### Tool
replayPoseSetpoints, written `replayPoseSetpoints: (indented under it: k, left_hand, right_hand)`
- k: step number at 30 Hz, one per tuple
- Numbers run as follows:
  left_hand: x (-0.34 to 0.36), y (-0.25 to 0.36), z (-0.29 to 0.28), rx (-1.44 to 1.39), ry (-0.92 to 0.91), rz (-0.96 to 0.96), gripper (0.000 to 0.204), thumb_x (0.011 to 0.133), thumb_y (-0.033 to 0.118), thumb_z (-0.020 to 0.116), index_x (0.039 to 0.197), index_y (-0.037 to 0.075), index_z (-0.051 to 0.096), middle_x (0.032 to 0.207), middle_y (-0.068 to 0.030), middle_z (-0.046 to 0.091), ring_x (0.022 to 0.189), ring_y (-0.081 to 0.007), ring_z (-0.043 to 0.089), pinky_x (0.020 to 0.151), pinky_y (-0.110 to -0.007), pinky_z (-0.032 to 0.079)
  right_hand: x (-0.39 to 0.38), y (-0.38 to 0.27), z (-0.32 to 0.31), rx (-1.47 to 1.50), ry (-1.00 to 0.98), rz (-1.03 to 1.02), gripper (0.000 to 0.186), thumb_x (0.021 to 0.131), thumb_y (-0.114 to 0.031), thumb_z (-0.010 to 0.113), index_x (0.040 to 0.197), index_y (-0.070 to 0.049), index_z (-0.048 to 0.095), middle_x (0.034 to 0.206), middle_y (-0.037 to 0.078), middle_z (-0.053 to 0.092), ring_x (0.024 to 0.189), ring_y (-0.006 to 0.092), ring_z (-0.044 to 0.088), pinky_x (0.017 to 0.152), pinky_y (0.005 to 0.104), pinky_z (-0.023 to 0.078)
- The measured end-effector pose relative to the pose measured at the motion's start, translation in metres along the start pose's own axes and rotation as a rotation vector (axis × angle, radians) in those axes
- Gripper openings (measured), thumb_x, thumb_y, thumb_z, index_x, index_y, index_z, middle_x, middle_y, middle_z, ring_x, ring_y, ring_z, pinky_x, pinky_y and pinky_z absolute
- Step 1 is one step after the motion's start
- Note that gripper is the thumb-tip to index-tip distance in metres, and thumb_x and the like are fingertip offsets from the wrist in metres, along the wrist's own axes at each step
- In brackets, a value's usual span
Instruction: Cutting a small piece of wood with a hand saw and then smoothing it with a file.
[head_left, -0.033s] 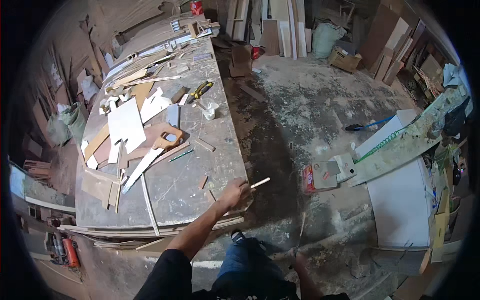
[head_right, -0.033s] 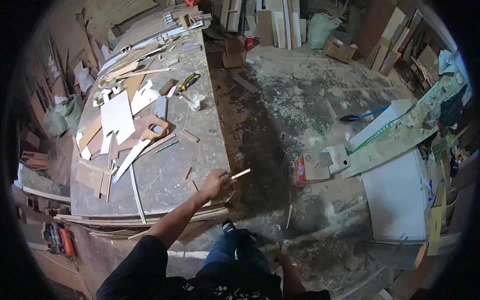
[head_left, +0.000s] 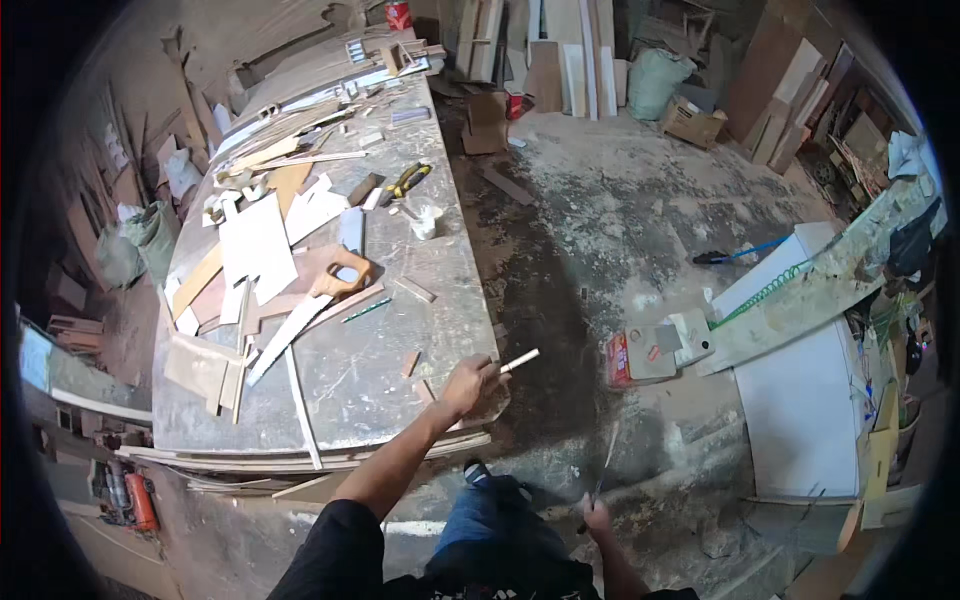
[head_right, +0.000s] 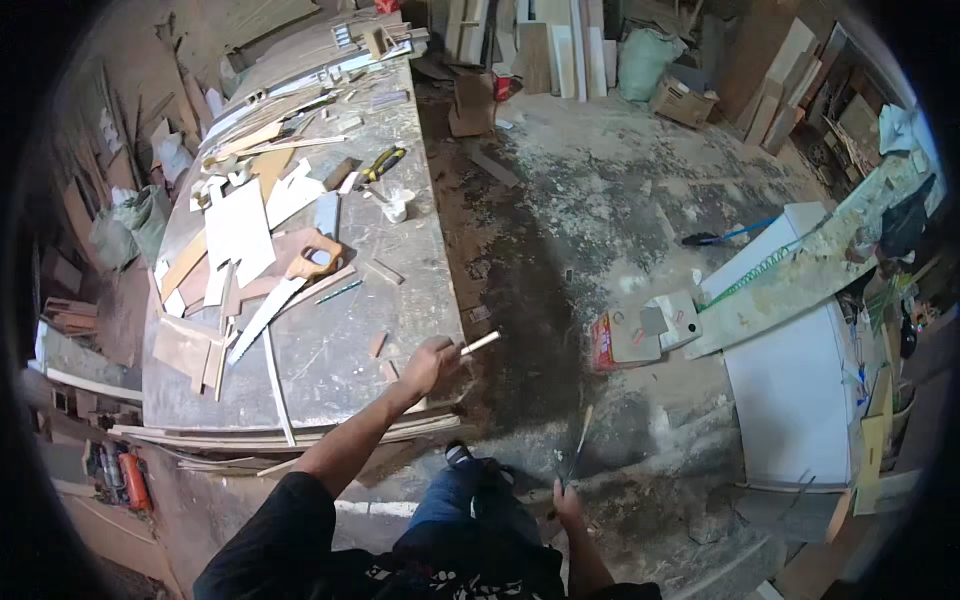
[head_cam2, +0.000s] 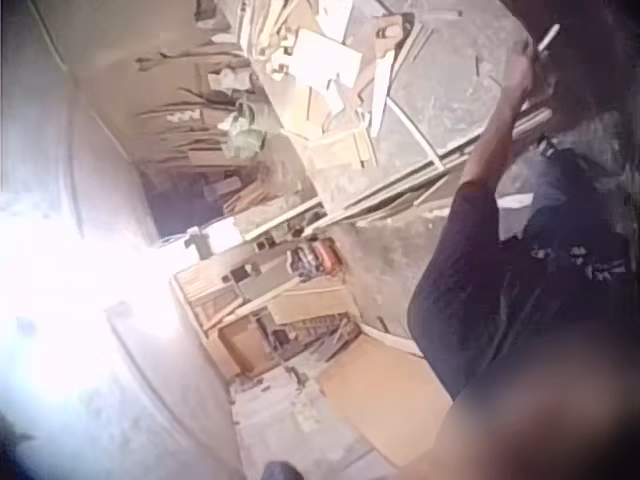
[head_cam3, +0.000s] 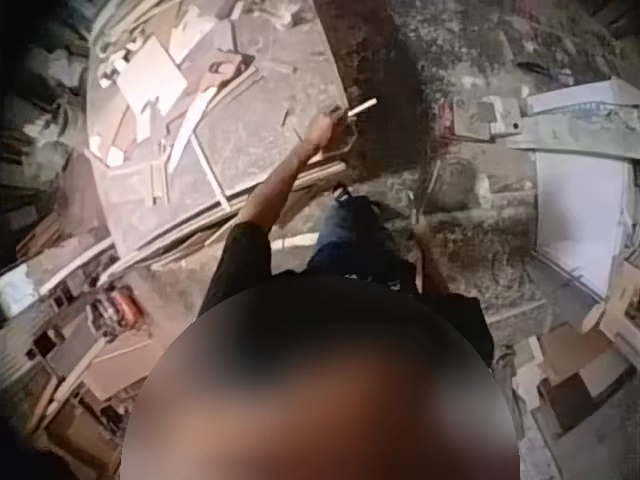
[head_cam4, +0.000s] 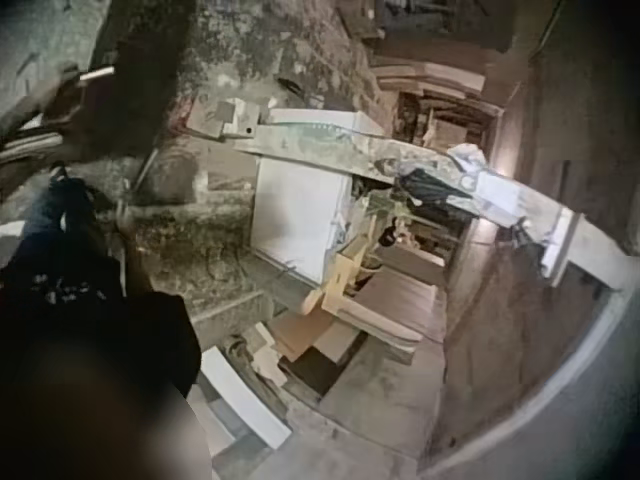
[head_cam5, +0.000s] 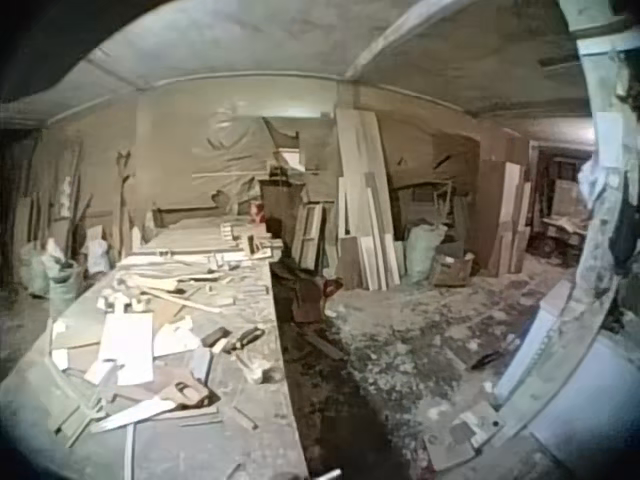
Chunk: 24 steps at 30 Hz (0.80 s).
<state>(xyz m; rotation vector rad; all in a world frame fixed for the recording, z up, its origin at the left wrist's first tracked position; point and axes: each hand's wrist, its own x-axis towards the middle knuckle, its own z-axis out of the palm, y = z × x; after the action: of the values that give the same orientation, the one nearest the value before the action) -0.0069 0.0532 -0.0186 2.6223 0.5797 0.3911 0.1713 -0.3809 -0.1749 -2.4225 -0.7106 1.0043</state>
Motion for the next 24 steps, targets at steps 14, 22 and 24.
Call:
replayPoseSetpoints:
  k: [14, 22, 24]
  left_hand:
    - [-0.059, -0.004, -0.067, -0.428, 0.222, -0.361, 0.026, 0.094, 0.022, 0.053, 0.094, -0.003, 0.059, 0.084, -0.0175, 0.052, 0.076, -0.0343, 0.051, 0.071, -0.041, 0.042]
    - [-0.081, -0.021, -0.021, -0.233, 0.101, -0.228, 0.021, 0.089, 0.018, 0.054, 0.099, 0.000, 0.060, 0.093, -0.0214, 0.056, 0.087, -0.0407, 0.057, 0.076, -0.044, 0.047]
    - [-0.082, -0.026, -0.007, -0.461, 0.072, -0.359, 0.020, 0.085, 0.018, 0.060, 0.100, 0.004, 0.062, 0.094, -0.0186, 0.056, 0.088, -0.0375, 0.056, 0.072, -0.043, 0.047]
  right_hand:
    - [-0.026, -0.313, -0.041, 0.081, 0.139, -0.590, 0.034, 0.091, -0.032, 0.059, 0.107, -0.001, 0.054, 0.085, 0.021, 0.064, 0.079, 0.0419, 0.061, 0.064, 0.0462, 0.049]
    - [-0.034, -0.321, 0.006, -0.054, 0.134, -0.768, 0.036, 0.092, -0.021, 0.053, 0.122, -0.001, 0.049, 0.106, 0.025, 0.059, 0.093, 0.0432, 0.059, 0.078, 0.0465, 0.048]
    - [-0.030, -0.316, 0.018, -0.131, 0.104, -0.738, 0.042, 0.093, -0.021, 0.050, 0.132, -0.005, 0.044, 0.111, 0.026, 0.058, 0.092, 0.0443, 0.059, 0.078, 0.0475, 0.049]
